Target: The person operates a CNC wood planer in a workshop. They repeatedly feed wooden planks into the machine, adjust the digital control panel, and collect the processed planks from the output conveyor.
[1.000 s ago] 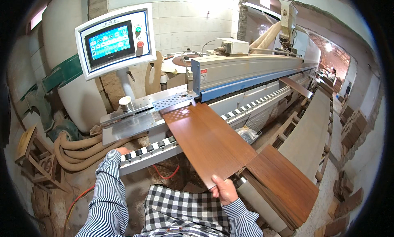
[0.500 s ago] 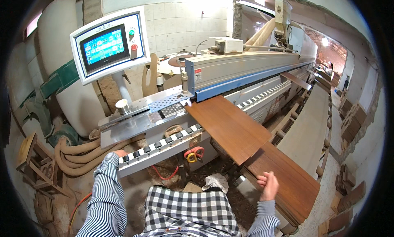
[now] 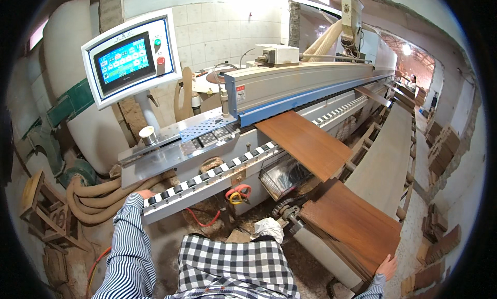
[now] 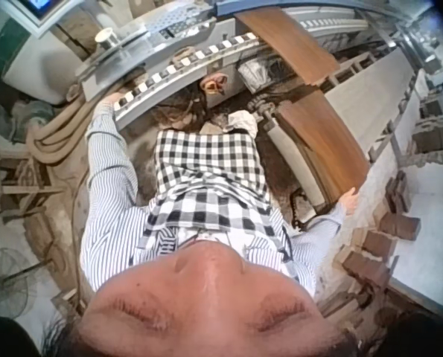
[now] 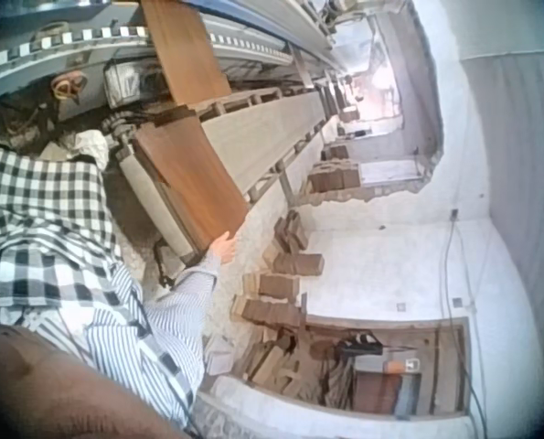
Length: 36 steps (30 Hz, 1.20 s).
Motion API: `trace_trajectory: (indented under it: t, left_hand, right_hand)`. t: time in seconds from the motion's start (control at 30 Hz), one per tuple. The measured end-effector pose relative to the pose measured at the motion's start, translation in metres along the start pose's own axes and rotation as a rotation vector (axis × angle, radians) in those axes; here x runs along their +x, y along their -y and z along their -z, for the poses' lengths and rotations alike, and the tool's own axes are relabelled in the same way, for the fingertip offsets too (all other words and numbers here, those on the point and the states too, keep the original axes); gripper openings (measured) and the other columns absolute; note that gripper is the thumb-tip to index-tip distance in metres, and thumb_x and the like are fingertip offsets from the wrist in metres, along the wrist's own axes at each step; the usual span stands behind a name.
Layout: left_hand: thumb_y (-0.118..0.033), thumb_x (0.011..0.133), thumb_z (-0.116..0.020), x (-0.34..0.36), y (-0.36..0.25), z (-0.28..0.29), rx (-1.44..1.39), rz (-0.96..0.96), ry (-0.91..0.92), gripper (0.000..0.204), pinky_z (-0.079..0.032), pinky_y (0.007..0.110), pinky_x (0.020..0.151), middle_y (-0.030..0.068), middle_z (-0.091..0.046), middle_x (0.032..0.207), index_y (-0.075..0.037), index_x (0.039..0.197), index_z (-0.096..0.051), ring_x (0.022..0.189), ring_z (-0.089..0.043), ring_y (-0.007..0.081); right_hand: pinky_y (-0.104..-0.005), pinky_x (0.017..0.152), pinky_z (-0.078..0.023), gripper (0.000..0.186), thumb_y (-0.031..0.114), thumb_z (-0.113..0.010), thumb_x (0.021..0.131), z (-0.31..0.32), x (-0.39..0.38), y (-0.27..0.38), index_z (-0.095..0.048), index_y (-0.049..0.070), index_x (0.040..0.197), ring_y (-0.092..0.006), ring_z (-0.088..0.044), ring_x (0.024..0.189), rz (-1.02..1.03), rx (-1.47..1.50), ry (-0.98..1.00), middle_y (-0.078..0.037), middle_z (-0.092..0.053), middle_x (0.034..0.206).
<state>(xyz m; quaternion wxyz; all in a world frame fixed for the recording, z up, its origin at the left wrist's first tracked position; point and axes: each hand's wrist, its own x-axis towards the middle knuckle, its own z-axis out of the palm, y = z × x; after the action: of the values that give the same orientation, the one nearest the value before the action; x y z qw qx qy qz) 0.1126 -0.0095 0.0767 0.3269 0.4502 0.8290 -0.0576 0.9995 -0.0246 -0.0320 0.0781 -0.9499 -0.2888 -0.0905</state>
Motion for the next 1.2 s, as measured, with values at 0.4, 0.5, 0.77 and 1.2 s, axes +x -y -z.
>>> trace_trajectory:
  t: [0.4,0.5,0.77,1.2]
  left_hand:
    - [-0.051,0.085,-0.042,0.019,0.015,-0.008,-0.039,0.016,-0.047,0.055,-0.038,0.034,0.088,0.0128,-0.059,0.108,-0.004,0.113,-0.054,0.100,-0.053,0.0255]
    - [-0.051,0.085,-0.042,0.014,0.020,-0.007,-0.026,0.025,-0.055,0.055,-0.038,0.034,0.088,0.0128,-0.059,0.108,-0.004,0.113,-0.054,0.100,-0.053,0.0256]
    - [-0.051,0.085,-0.042,0.047,0.029,-0.014,-0.005,-0.011,-0.045,0.055,-0.038,0.034,0.089,0.0127,-0.058,0.109,-0.005,0.113,-0.054,0.101,-0.053,0.0258]
    - [-0.051,0.085,-0.041,0.049,0.032,-0.010,0.013,-0.023,-0.070,0.056,-0.038,0.034,0.090,0.0127,-0.058,0.111,-0.005,0.114,-0.054,0.103,-0.052,0.0260]
  right_hand:
    - [-0.0394,0.084,-0.044,0.059,0.036,-0.058,0.081,-0.063,0.033,-0.092,-0.040,0.000,0.124,-0.0267,-0.049,0.107,-0.012,0.631,0.220,-0.019,-0.046,0.122]
    - [-0.0345,0.058,-0.044,0.047,0.036,-0.061,0.079,-0.049,-0.001,-0.109,-0.046,0.002,0.108,-0.0229,-0.054,0.082,-0.200,1.114,0.626,-0.014,-0.053,0.101]
    - [-0.0322,0.059,-0.046,0.044,0.027,-0.061,0.075,-0.011,-0.118,-0.098,-0.050,0.005,0.111,-0.0240,-0.056,0.085,-0.396,1.814,1.101,-0.010,-0.057,0.101]
    - [-0.0429,0.063,-0.055,0.057,0.006,-0.056,0.065,0.095,-0.196,0.029,-0.039,0.001,0.119,-0.0281,-0.060,0.084,-0.096,2.010,1.144,-0.015,-0.056,0.101]
